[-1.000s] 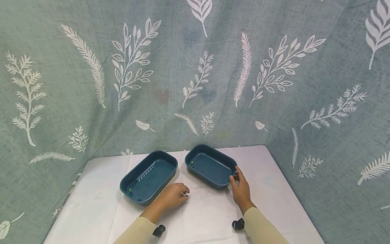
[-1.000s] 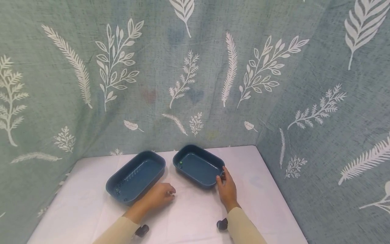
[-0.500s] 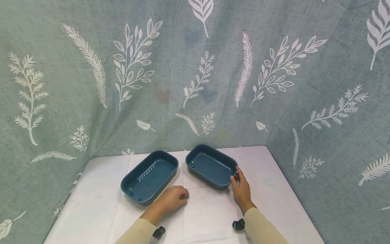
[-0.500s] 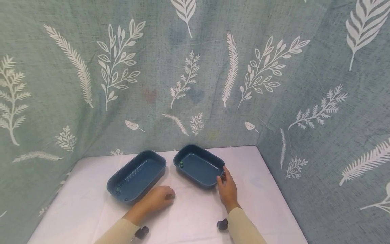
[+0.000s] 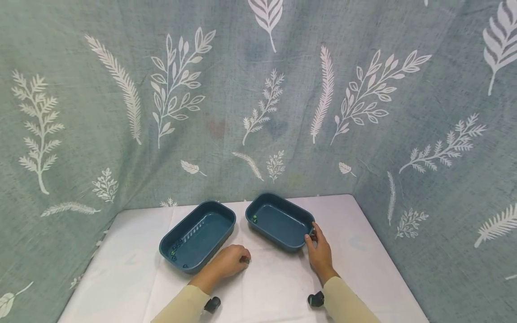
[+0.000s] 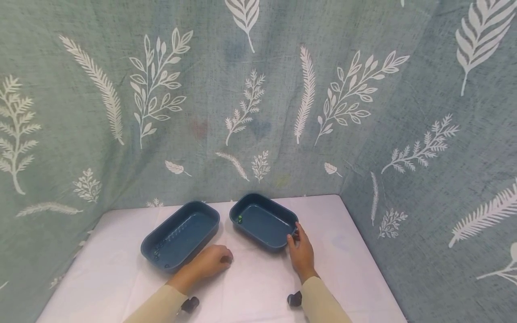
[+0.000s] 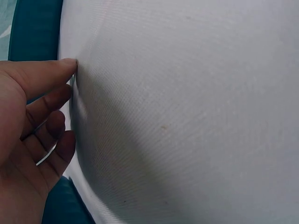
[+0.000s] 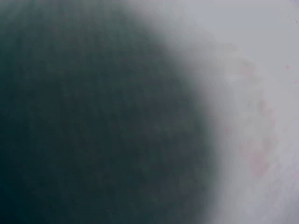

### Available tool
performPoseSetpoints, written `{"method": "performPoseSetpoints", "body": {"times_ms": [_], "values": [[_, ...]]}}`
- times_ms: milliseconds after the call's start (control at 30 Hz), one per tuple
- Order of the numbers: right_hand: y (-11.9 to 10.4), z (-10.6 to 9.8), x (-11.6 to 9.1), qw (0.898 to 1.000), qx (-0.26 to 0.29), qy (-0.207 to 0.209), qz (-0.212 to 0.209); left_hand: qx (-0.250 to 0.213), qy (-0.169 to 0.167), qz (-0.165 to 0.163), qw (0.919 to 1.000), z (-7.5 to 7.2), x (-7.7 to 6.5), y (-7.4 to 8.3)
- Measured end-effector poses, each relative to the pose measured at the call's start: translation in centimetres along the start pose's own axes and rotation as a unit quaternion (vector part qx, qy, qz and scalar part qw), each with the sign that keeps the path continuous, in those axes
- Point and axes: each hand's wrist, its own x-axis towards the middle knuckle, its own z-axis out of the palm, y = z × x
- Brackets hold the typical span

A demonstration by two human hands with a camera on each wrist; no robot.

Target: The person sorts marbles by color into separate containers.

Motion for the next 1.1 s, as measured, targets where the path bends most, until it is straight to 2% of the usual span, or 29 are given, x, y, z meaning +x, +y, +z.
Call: {"method": "performPoseSetpoints", "body": {"times_ms": [167,467,867,1100], "values": [[-0.2,0.0,-0.1,1.000,-0.003,0.007,-0.011,0.002,0.005,0.011,0.9999,-0.1,0.2,-0.1],[-0.5,-0.1,0.0,1.000,-0.008,0.002,0.000,0.015,-0.002,0.016,0.9998,-0.3,0.1,0.2],[-0.2,-0.2,0.1,1.000,0.003,0.012,-0.013,-0.017,0.015,0.019,0.9996,-1.0,0.0,0.6],[0.0,0.0,0.1,1.000,0.003,0.013,-0.013,-0.015,0.030,0.052,0.9981,-2.4,0.5,1.5]]}}
